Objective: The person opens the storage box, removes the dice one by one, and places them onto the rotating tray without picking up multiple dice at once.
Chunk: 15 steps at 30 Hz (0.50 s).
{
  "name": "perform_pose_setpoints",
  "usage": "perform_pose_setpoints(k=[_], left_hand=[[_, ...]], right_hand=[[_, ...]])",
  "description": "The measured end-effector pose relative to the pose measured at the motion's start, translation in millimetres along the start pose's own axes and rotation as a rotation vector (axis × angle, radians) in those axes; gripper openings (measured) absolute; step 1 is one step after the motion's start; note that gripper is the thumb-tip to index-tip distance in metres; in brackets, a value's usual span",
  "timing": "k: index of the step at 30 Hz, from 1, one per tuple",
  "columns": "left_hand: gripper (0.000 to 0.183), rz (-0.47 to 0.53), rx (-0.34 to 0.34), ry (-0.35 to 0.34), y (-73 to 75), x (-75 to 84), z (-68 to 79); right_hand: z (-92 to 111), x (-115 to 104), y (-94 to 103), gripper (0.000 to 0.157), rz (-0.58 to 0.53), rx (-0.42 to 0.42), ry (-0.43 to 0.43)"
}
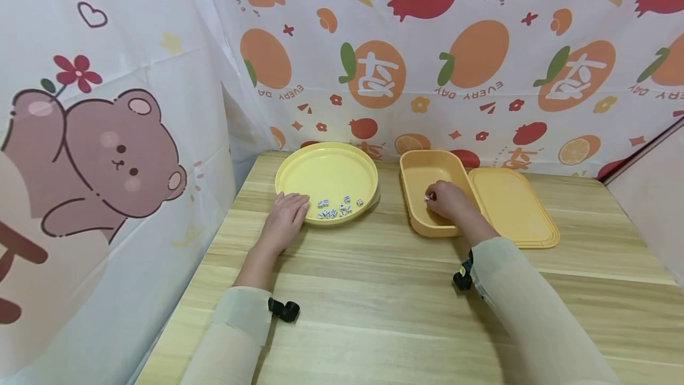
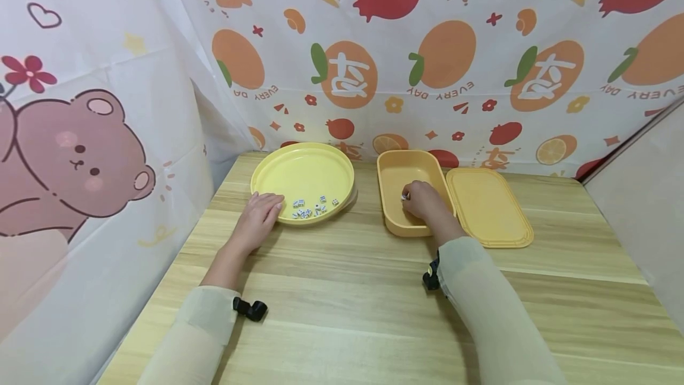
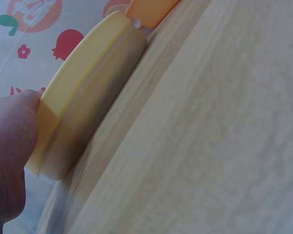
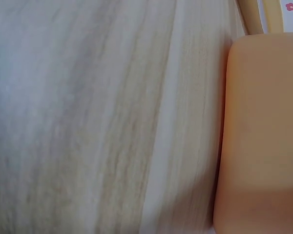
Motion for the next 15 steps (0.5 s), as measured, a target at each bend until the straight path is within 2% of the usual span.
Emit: perform_pose_setpoints(k=[5, 9, 15], left_hand=[[0.037, -0.008, -0.004, -0.002, -0.3, -0.8, 0.0], [0.037, -0.007, -0.008, 0.001, 0.1, -0.7, 0.5], [0.036, 0.000, 0.001, 0.003, 1.1, 1.7, 0.7]], right_hand=[[1, -2, 6.2, 0.024, -0.055, 0.038, -0.041], [1, -14, 23.1, 0.026, -0.105, 0.151, -0.064], [-1, -54, 40.4, 0.019, -0.092, 0.392, 0.064]])
Point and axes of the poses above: each hand's wrist, its own z-axis away from the middle knuckle, its own y-axis out of the back of the hand, x = y × z, the point moved 6 cm from there along -z, towards the middle knuckle, and after that the axes turned 6 degrees about y, right-handed, at the moved point
